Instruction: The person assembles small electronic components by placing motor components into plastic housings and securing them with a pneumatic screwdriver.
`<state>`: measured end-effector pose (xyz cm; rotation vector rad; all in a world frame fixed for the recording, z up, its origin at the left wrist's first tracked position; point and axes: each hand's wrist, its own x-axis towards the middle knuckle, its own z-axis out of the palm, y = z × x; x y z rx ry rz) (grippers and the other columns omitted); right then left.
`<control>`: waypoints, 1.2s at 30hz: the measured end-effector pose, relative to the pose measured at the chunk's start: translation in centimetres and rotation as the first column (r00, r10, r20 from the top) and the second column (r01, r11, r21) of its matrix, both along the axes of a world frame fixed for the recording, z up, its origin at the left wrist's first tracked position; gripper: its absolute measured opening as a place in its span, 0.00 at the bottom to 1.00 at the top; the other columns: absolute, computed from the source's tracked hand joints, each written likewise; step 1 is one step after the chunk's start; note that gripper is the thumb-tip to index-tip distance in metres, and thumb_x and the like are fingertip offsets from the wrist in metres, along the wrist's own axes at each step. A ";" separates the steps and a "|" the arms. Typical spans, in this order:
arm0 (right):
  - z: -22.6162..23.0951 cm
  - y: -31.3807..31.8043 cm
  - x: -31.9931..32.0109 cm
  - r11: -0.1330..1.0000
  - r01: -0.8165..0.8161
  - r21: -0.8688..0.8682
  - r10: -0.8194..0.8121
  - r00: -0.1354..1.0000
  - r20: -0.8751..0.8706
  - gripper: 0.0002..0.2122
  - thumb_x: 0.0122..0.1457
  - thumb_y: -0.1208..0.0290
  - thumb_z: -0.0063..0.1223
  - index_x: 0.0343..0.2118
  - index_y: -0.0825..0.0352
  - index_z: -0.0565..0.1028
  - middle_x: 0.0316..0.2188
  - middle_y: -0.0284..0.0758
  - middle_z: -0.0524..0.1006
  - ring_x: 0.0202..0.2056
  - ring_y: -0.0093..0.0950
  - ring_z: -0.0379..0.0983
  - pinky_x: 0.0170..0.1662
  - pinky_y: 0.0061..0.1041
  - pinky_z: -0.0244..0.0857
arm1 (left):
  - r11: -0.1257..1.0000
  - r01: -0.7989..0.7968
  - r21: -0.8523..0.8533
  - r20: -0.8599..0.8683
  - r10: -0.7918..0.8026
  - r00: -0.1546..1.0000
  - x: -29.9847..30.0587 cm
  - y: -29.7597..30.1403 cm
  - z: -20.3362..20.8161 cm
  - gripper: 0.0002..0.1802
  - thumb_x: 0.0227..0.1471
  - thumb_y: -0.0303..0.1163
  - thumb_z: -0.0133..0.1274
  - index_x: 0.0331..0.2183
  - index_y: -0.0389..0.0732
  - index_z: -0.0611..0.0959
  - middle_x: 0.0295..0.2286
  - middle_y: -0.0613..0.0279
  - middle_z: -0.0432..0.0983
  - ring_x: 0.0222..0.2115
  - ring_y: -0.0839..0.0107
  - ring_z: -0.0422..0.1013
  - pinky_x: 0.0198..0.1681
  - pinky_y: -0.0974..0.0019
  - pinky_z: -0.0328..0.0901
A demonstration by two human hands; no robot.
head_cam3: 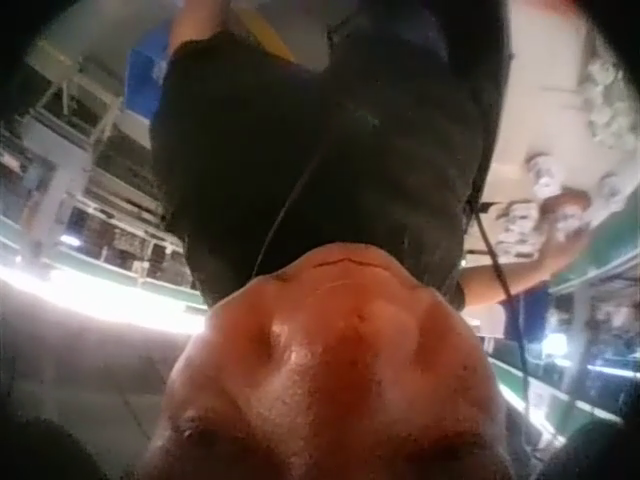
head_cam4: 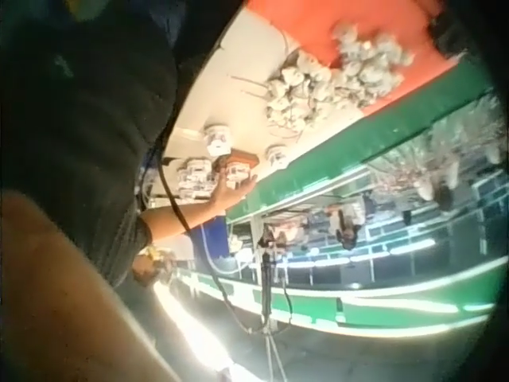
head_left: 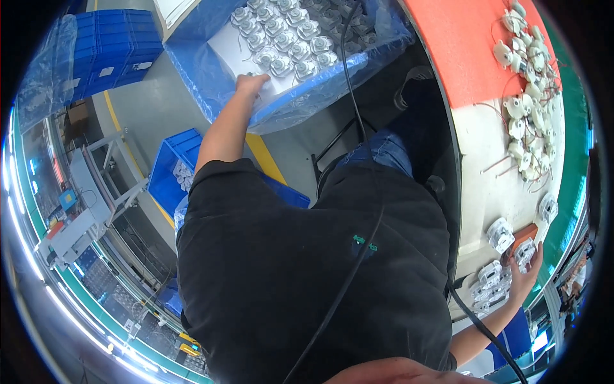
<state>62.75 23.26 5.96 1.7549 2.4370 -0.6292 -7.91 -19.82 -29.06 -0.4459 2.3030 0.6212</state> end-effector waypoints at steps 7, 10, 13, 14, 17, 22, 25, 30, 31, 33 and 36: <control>-0.1 -0.8 1.2 0.997 0.079 0.021 -0.078 0.995 -0.065 0.43 0.47 0.83 0.62 0.68 0.58 0.57 0.65 0.42 0.62 0.65 0.39 0.59 0.64 0.43 0.52 | 0.993 -0.020 0.116 0.297 -0.016 0.955 2.5 1.4 -2.2 0.35 0.38 0.40 0.71 0.43 0.23 0.80 0.41 0.44 0.79 0.35 0.57 0.77 0.39 0.56 0.72; 0.0 -0.4 0.8 0.998 0.062 0.010 -0.062 0.996 -0.061 0.43 0.47 0.83 0.62 0.68 0.58 0.57 0.65 0.43 0.62 0.65 0.38 0.59 0.64 0.43 0.52 | 0.978 -0.090 0.188 0.358 0.017 0.934 1.5 0.8 -5.1 0.37 0.40 0.41 0.72 0.46 0.25 0.79 0.41 0.45 0.79 0.36 0.56 0.77 0.40 0.55 0.72; 0.6 0.6 1.4 0.999 0.042 0.009 -0.041 0.998 -0.056 0.43 0.47 0.84 0.62 0.68 0.59 0.57 0.65 0.42 0.63 0.64 0.38 0.59 0.64 0.42 0.53 | 0.969 -0.058 0.241 0.388 -0.041 0.921 2.9 3.7 -2.8 0.38 0.42 0.44 0.72 0.48 0.26 0.78 0.41 0.44 0.79 0.36 0.56 0.77 0.38 0.56 0.73; 0.8 1.1 1.6 0.999 0.038 -0.003 -0.038 0.996 -0.084 0.43 0.47 0.84 0.61 0.68 0.59 0.57 0.65 0.42 0.62 0.64 0.38 0.59 0.64 0.41 0.53 | 0.969 -0.060 0.241 0.391 -0.040 0.920 3.3 4.7 -1.0 0.38 0.42 0.44 0.72 0.48 0.26 0.78 0.41 0.44 0.79 0.36 0.56 0.77 0.38 0.56 0.73; -0.2 -0.4 1.3 0.999 0.043 -0.012 -0.044 0.995 -0.093 0.42 0.47 0.84 0.61 0.68 0.60 0.58 0.64 0.41 0.63 0.63 0.37 0.60 0.64 0.39 0.55 | 0.951 -0.120 0.284 0.484 -0.034 0.874 2.4 4.6 1.0 0.34 0.45 0.43 0.71 0.47 0.29 0.78 0.40 0.47 0.80 0.34 0.58 0.78 0.38 0.59 0.73; 0.2 -0.2 1.1 0.999 0.038 0.000 -0.038 0.997 -0.073 0.42 0.47 0.83 0.62 0.67 0.60 0.59 0.64 0.40 0.63 0.63 0.36 0.60 0.64 0.39 0.56 | 0.924 -0.193 0.330 0.657 -0.078 0.750 1.0 3.1 -1.6 0.24 0.46 0.36 0.70 0.42 0.32 0.81 0.33 0.56 0.82 0.29 0.67 0.78 0.33 0.68 0.73; -0.3 -0.3 1.3 0.999 0.031 0.007 -0.031 0.998 -0.058 0.42 0.47 0.82 0.63 0.67 0.60 0.59 0.64 0.39 0.63 0.62 0.36 0.61 0.63 0.39 0.56 | 0.905 -0.137 0.404 0.597 -0.147 0.789 -0.2 0.5 -6.0 0.17 0.45 0.33 0.69 0.35 0.33 0.82 0.30 0.57 0.81 0.28 0.67 0.78 0.31 0.70 0.73; -0.3 -0.4 1.2 0.998 0.052 -0.020 -0.053 0.997 -0.059 0.41 0.47 0.80 0.63 0.67 0.61 0.59 0.64 0.39 0.63 0.63 0.36 0.60 0.63 0.39 0.56 | 0.743 0.666 0.068 0.182 -0.665 0.724 0.8 1.8 -3.6 0.19 0.40 0.37 0.70 0.31 0.38 0.80 0.27 0.56 0.80 0.27 0.66 0.77 0.31 0.64 0.72; -0.3 -0.3 1.1 0.999 0.049 -0.022 -0.050 0.997 -0.061 0.41 0.47 0.80 0.63 0.67 0.61 0.59 0.64 0.39 0.63 0.63 0.36 0.60 0.63 0.39 0.56 | 0.614 0.788 -0.040 0.118 -0.780 0.614 0.8 1.6 -3.7 0.20 0.38 0.37 0.70 0.30 0.38 0.80 0.27 0.54 0.79 0.28 0.65 0.77 0.32 0.62 0.71; -0.1 -0.5 1.0 0.998 0.059 -0.025 -0.060 0.997 -0.056 0.41 0.47 0.80 0.63 0.67 0.61 0.59 0.65 0.39 0.63 0.63 0.36 0.60 0.63 0.39 0.56 | 0.593 0.801 -0.077 0.061 -0.799 0.598 1.2 1.5 -3.9 0.22 0.37 0.39 0.71 0.31 0.37 0.80 0.27 0.53 0.79 0.28 0.64 0.77 0.33 0.62 0.71; 0.1 -0.7 1.1 0.998 0.059 -0.002 -0.059 0.998 -0.026 0.41 0.47 0.80 0.63 0.67 0.60 0.59 0.65 0.38 0.63 0.62 0.36 0.60 0.63 0.39 0.56 | 0.567 0.815 -0.121 0.021 -0.819 0.573 1.3 1.0 -4.9 0.24 0.37 0.42 0.71 0.32 0.37 0.80 0.28 0.51 0.79 0.30 0.63 0.77 0.35 0.61 0.71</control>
